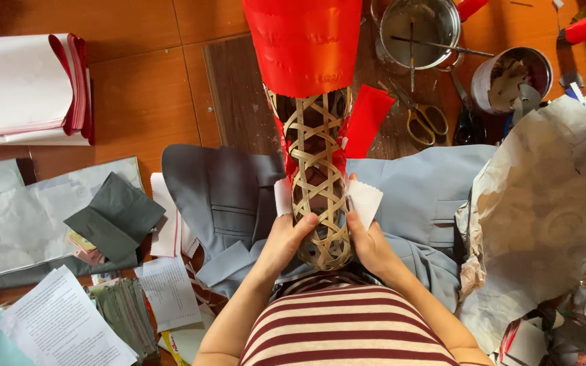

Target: Decorating a paper-mache figure with paper strips and gold foil

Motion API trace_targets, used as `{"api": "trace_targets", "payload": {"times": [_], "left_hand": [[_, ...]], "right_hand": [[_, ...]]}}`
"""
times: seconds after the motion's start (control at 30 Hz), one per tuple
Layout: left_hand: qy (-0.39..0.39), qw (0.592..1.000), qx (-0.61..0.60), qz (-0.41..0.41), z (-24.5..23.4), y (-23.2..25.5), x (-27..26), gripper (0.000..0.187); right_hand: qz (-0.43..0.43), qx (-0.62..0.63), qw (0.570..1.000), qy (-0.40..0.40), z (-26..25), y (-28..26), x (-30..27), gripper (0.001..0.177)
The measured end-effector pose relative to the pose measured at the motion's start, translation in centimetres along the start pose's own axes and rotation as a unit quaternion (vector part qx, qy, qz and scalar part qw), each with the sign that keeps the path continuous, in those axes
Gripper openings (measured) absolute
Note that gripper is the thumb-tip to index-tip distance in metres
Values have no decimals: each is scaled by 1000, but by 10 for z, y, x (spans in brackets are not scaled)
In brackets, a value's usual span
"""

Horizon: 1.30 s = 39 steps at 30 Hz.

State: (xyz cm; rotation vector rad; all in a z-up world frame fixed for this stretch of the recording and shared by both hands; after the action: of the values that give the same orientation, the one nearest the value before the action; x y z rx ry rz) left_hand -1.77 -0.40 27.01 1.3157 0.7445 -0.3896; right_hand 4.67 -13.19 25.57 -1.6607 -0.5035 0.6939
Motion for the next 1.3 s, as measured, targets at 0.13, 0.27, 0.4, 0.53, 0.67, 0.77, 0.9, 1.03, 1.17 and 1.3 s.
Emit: {"api": "trace_targets", "payload": {"times": [0.13,0.27,0.4,0.53,0.67,0.77,0.9,1.03,1.17,1.3], "left_hand": [[13,1000,11,26,2,-13,12,106],[26,997,9,76,2,-12,15,108],[40,994,12,98,3,-11,12,105],[57,992,3,109,-3,-10,12,103],[77,989,15,123,-7,-21,18,102],[93,985,60,133,-6,-25,19,99],[104,980,98,141,-2,-20,21,99],[150,955,76,243,-2,-35,34,89],[164,963,88,196,-4,-28,36,87],[143,977,94,129,-14,-3,18,95]], "right_hand": [[-2,-36,999,-24,13,17,-7,66],[-25,-55,998,-35,15,-12,4,71],[-14,-45,999,3,13,-12,6,69],[-8,-38,999,29,14,-9,3,69],[-42,-33,996,77,17,-20,3,77],[-58,-72,995,42,20,-12,3,68],[-81,-152,985,-3,20,-3,3,82],[-158,-283,946,-32,14,33,5,86],[-299,-375,876,53,0,29,7,72],[-315,-282,903,70,-22,24,13,57]]}}
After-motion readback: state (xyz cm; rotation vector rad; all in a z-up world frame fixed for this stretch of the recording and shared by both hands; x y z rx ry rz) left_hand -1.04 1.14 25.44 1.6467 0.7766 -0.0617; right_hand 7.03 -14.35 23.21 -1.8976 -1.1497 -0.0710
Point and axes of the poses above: each hand's wrist, its own x-axis towards the middle knuckle, its own z-axis out of the palm, y = z × x, the point moved 5 cm from there along x, towards the middle knuckle, and after that the axes turned 12 degrees about -z, right-handed, at the moved point
